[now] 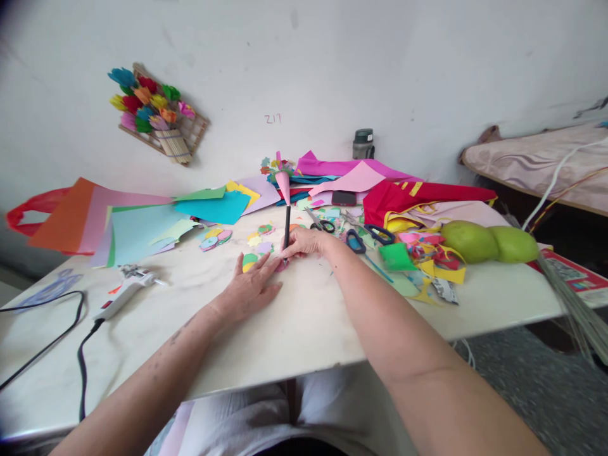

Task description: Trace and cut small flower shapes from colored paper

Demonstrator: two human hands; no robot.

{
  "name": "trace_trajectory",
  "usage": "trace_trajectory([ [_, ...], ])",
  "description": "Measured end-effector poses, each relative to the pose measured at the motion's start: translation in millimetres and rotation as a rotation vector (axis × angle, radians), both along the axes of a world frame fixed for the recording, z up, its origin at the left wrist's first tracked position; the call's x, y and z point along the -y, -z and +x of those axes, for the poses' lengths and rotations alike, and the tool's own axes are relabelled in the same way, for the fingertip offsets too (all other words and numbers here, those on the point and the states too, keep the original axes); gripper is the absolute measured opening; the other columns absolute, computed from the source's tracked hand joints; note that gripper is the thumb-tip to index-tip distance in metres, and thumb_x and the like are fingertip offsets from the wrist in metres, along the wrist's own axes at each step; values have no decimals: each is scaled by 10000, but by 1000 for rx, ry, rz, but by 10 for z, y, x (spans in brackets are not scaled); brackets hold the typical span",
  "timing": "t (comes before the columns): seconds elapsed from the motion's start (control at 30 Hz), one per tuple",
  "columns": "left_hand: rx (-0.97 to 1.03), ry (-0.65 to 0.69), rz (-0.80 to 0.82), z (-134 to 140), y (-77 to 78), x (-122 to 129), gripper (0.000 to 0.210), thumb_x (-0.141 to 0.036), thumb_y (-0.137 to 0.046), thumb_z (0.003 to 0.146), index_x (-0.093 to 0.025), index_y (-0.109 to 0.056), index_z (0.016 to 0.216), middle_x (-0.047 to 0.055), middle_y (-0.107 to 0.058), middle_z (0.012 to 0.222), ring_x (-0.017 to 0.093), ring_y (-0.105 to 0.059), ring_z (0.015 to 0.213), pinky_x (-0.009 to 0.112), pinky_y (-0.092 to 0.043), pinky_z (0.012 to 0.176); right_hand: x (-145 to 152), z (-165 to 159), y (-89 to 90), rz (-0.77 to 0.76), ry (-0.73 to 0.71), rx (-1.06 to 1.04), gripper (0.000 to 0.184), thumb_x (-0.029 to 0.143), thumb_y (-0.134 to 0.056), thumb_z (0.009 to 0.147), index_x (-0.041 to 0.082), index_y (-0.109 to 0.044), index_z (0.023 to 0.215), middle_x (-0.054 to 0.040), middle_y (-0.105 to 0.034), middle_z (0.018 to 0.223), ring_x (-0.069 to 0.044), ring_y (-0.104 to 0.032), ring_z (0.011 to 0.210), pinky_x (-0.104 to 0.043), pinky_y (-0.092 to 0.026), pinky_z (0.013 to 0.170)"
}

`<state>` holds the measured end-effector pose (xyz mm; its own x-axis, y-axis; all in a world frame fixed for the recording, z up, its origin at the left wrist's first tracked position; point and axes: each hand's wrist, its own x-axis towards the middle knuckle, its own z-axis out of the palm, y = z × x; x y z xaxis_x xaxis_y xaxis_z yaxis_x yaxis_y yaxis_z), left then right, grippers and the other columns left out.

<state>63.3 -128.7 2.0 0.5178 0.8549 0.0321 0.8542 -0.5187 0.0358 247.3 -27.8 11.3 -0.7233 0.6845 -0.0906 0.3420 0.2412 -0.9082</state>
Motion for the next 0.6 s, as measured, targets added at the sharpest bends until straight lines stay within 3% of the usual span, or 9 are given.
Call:
trace_trajectory([
  [0.6, 70, 2, -79, -24, 0, -30, 580, -388, -323, 842, -205, -185, 1376, 78, -320, 1418, 197, -128, 1351, 572, 126, 1023, 29, 8, -42, -45, 1, 19, 166, 273, -636, 643, 115, -590, 666, 33, -548, 499, -31, -379, 384, -175, -241, 368],
])
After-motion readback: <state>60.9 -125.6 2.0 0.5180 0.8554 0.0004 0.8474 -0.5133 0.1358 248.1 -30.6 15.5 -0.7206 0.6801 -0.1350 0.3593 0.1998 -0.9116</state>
